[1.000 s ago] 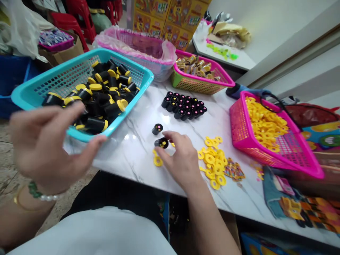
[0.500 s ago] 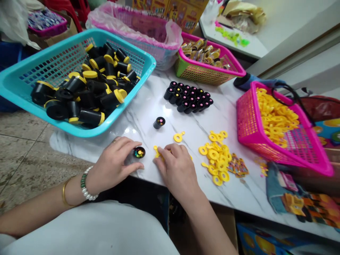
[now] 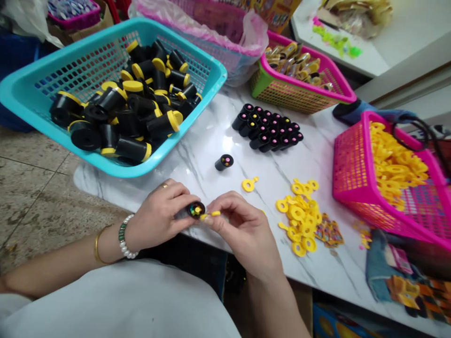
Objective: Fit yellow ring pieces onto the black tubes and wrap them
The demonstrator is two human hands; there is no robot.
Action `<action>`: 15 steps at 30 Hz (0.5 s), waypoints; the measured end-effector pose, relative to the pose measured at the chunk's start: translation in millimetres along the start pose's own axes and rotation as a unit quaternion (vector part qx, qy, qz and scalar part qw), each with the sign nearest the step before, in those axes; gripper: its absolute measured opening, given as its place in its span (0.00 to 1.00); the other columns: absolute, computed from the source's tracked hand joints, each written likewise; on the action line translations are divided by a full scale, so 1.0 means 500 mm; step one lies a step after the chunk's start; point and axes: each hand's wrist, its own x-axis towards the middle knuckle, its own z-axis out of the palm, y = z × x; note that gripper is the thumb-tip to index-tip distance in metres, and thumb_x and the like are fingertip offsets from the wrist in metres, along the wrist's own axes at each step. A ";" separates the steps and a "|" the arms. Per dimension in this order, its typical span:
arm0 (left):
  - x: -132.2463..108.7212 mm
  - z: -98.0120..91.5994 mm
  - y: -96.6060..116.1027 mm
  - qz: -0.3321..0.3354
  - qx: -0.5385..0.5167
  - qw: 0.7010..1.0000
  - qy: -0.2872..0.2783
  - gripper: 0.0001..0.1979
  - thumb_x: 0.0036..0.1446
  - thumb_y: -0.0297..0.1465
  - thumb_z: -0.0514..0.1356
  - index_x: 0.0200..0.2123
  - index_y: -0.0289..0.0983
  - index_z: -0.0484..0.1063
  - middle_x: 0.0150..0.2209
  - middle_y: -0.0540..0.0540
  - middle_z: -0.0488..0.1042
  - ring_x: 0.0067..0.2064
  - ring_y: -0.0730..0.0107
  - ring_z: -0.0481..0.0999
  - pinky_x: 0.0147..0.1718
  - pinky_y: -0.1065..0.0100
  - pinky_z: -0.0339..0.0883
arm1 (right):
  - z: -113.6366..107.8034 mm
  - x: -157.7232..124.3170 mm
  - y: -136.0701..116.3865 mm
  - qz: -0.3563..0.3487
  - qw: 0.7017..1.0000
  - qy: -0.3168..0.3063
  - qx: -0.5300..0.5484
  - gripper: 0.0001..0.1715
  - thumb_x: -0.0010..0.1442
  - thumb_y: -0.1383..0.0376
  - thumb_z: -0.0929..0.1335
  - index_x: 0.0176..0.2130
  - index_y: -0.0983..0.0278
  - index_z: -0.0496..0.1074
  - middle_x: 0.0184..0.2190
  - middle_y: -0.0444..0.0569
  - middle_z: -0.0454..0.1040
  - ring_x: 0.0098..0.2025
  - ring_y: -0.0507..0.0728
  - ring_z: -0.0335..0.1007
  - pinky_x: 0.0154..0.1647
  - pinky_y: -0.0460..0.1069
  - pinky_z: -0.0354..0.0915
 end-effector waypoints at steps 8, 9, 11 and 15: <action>-0.002 -0.003 -0.003 0.005 -0.010 1.000 -0.011 0.12 0.62 0.37 0.61 0.40 0.35 0.77 0.34 0.44 0.72 0.39 0.62 0.66 0.42 0.62 0.66 | 0.022 -0.004 0.006 0.102 0.994 0.021 -0.017 0.12 0.51 0.58 0.77 0.30 0.61 0.75 0.21 0.43 0.71 0.22 0.51 0.63 0.21 0.46 0.60; -0.001 -0.003 -0.003 0.004 -0.011 1.000 -0.013 0.12 0.63 0.38 0.60 0.39 0.34 0.77 0.34 0.44 0.72 0.38 0.63 0.66 0.41 0.63 0.66 | 0.025 -0.002 0.005 0.118 0.993 0.025 -0.005 0.13 0.51 0.57 0.77 0.30 0.61 0.74 0.20 0.42 0.69 0.20 0.50 0.61 0.20 0.45 0.58; -0.001 -0.003 -0.004 0.001 -0.011 1.000 -0.014 0.13 0.64 0.38 0.59 0.39 0.34 0.77 0.32 0.45 0.72 0.38 0.63 0.66 0.41 0.63 0.66 | 0.028 0.003 0.002 0.126 0.991 0.041 -0.003 0.15 0.52 0.57 0.77 0.30 0.62 0.72 0.18 0.40 0.67 0.18 0.48 0.59 0.17 0.44 0.56; 0.000 -0.002 -0.004 0.000 0.001 1.000 -0.018 0.11 0.63 0.37 0.60 0.38 0.35 0.77 0.32 0.45 0.72 0.38 0.63 0.66 0.41 0.63 0.66 | 0.025 0.013 0.005 0.149 0.988 0.032 -0.010 0.16 0.54 0.56 0.75 0.30 0.63 0.70 0.16 0.40 0.67 0.17 0.48 0.60 0.17 0.43 0.56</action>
